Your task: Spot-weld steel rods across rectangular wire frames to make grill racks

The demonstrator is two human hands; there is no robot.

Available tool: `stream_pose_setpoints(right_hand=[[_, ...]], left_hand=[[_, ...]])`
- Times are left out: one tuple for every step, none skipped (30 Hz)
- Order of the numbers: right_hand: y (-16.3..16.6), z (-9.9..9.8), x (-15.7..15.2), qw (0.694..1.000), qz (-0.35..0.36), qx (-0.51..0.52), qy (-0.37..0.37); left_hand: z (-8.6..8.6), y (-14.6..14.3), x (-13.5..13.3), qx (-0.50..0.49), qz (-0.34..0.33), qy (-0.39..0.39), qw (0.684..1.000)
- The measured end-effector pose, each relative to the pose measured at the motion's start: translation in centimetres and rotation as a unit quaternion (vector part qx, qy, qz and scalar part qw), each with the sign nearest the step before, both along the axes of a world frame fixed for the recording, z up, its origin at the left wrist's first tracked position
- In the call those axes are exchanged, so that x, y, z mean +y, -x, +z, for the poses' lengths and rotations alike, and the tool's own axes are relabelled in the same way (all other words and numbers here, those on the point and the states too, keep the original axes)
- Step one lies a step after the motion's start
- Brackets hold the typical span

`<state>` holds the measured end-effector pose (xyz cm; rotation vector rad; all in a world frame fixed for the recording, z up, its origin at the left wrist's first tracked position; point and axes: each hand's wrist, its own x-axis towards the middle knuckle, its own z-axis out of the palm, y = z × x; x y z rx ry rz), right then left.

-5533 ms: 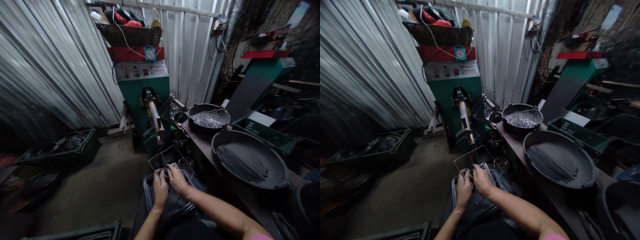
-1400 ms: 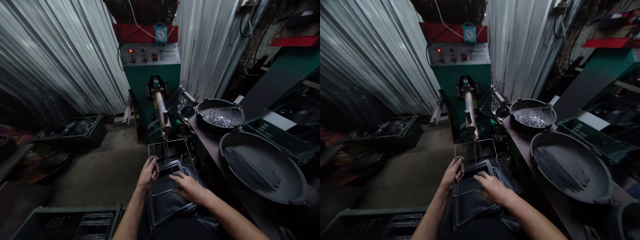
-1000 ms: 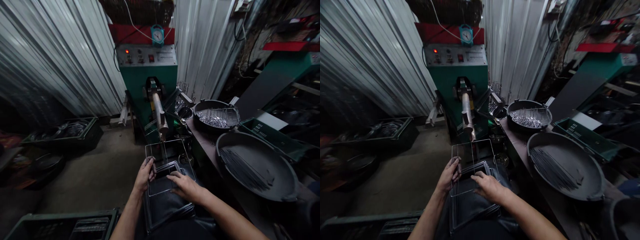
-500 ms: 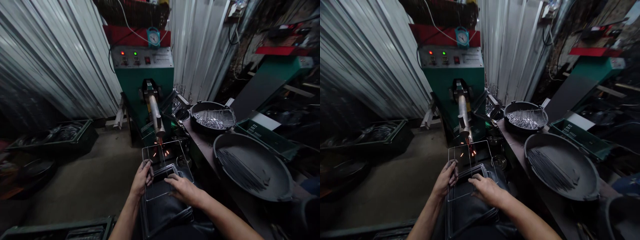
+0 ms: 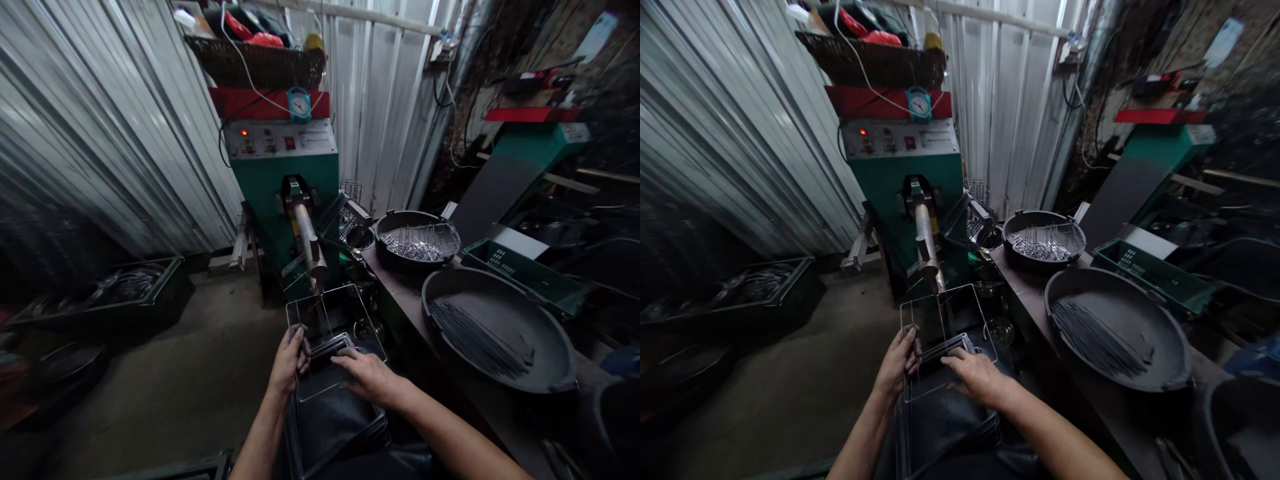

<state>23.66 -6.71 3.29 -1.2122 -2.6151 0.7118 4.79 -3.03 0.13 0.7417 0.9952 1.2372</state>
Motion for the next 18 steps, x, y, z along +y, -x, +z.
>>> stream_pose_setpoints(right_hand=[[0.0,0.1,0.0,1.0,0.001,0.001,0.002],[0.0,0.1,0.0,1.0,0.001,0.003,0.005],[0.0,0.2,0.0,1.0,0.0,0.003,0.006],[0.0,0.2,0.0,1.0,0.0,0.003,0.008],[0.0,0.2,-0.1,1.0,0.0,0.001,0.008],[-0.1,0.1,-0.1,1.0,0.0,-0.001,0.008],[-0.1,0.1,-0.2,1.0,0.001,-0.004,0.008],[-0.1,0.0,-0.2,1.0,0.004,-0.006,0.007],[-0.2,-0.1,-0.2,1.0,0.008,-0.008,0.006],[-0.2,-0.2,-0.2,1.0,0.011,-0.009,0.005],[-0.1,-0.3,0.0,1.0,0.014,-0.01,0.004],[-0.1,-0.3,0.3,1.0,0.017,-0.012,0.002],[0.0,-0.3,0.7,1.0,0.021,-0.013,0.001],[0.1,-0.3,1.2,1.0,0.025,-0.014,-0.001],[0.2,-0.2,1.9,0.999,0.028,-0.015,-0.005],[0.4,-0.2,2.7,0.999,0.03,-0.016,-0.01],[0.5,-0.1,3.5,0.999,0.03,-0.019,-0.017],[0.7,0.0,4.4,0.999,0.028,-0.022,-0.028]], left_hand=[[0.0,0.0,0.0,0.002,0.0,0.001,1.0],[0.1,0.0,0.0,0.004,0.0,0.004,1.0],[0.1,0.0,0.0,0.006,0.0,0.006,1.0],[0.1,0.0,-0.1,0.01,-0.001,0.01,1.0],[0.2,0.0,-0.2,0.014,-0.001,0.014,1.0],[0.2,0.0,-0.3,0.022,-0.001,0.017,1.0],[0.2,0.1,-0.4,0.033,-0.002,0.018,0.999],[0.1,0.1,-0.6,0.048,-0.003,0.019,0.999],[0.1,0.2,-0.7,0.067,-0.004,0.02,0.998],[0.0,0.3,-0.7,0.088,-0.004,0.02,0.996],[0.0,0.4,-0.7,0.109,-0.004,0.02,0.994],[0.0,0.5,-0.5,0.128,-0.001,0.021,0.992],[0.0,0.6,-0.2,0.141,0.003,0.023,0.99],[0.1,0.7,0.2,0.149,0.008,0.024,0.988],[0.3,0.8,0.8,0.153,0.013,0.023,0.988],[0.4,0.9,1.4,0.153,0.016,0.021,0.988],[0.6,1.0,2.2,0.151,0.018,0.017,0.988],[0.9,1.1,2.9,0.147,0.02,0.01,0.989]])
